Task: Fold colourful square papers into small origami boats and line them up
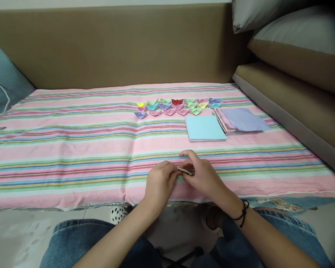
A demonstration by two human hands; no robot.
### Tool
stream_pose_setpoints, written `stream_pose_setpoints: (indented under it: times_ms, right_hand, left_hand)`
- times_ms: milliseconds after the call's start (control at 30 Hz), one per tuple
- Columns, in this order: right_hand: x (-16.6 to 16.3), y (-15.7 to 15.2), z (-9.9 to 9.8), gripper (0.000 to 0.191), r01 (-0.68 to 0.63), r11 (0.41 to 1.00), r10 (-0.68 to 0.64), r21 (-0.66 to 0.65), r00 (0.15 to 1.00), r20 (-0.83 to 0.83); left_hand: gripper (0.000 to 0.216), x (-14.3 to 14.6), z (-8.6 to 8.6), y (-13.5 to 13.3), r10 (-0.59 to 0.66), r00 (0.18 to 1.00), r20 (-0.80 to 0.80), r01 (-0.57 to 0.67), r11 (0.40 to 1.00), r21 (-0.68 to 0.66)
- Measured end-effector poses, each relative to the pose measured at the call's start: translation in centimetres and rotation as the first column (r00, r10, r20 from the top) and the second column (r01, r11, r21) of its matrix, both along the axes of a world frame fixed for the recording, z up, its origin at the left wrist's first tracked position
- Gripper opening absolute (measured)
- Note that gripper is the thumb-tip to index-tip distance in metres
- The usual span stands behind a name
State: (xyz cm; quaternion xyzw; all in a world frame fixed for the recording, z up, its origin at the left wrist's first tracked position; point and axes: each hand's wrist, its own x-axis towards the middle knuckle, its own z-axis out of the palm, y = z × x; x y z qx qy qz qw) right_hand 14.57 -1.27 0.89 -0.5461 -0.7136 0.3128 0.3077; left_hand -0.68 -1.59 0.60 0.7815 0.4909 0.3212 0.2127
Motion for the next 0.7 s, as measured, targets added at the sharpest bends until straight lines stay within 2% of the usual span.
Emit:
stream_pose_setpoints:
  times_ms: [100,200,300,400,567,700]
  right_hand:
    - [0.21,-0.10,0.22,0.053,-0.051,0.998,0.047,0.025,0.988,0.145]
    - [0.29,-0.16,0.38,0.055,-0.068,0.997,0.059,0.038,0.979,0.196]
    - [0.36,-0.06,0.56,0.056,-0.053,0.998,0.048,0.029,0.983,0.175]
    - [0.45,0.09,0.74,0.056,-0.039,0.999,0.040,-0.005,0.991,0.126]
    - [0.54,0.19,0.81,0.056,-0.055,0.997,0.058,-0.059,0.997,0.047]
    - [0.50,0.24,0.65,0.055,-0.077,0.995,0.078,-0.067,0.997,0.021]
  left_hand:
    - [0.011,-0.05,-0.01,0.06,-0.036,0.998,-0.043,0.034,0.998,-0.048]
    - [0.013,-0.05,0.16,0.04,-0.068,0.996,-0.062,0.062,0.993,-0.096]
    - [0.014,-0.04,0.45,0.00,-0.062,0.996,-0.062,0.053,0.989,-0.135]
    - [0.006,-0.06,0.52,0.05,0.000,1.000,-0.009,-0.001,0.984,-0.179]
    - [0.021,0.03,0.25,0.29,0.044,0.978,0.203,0.020,0.953,-0.303]
    - [0.027,0.10,0.44,0.36,0.080,0.963,0.259,0.020,0.931,-0.363]
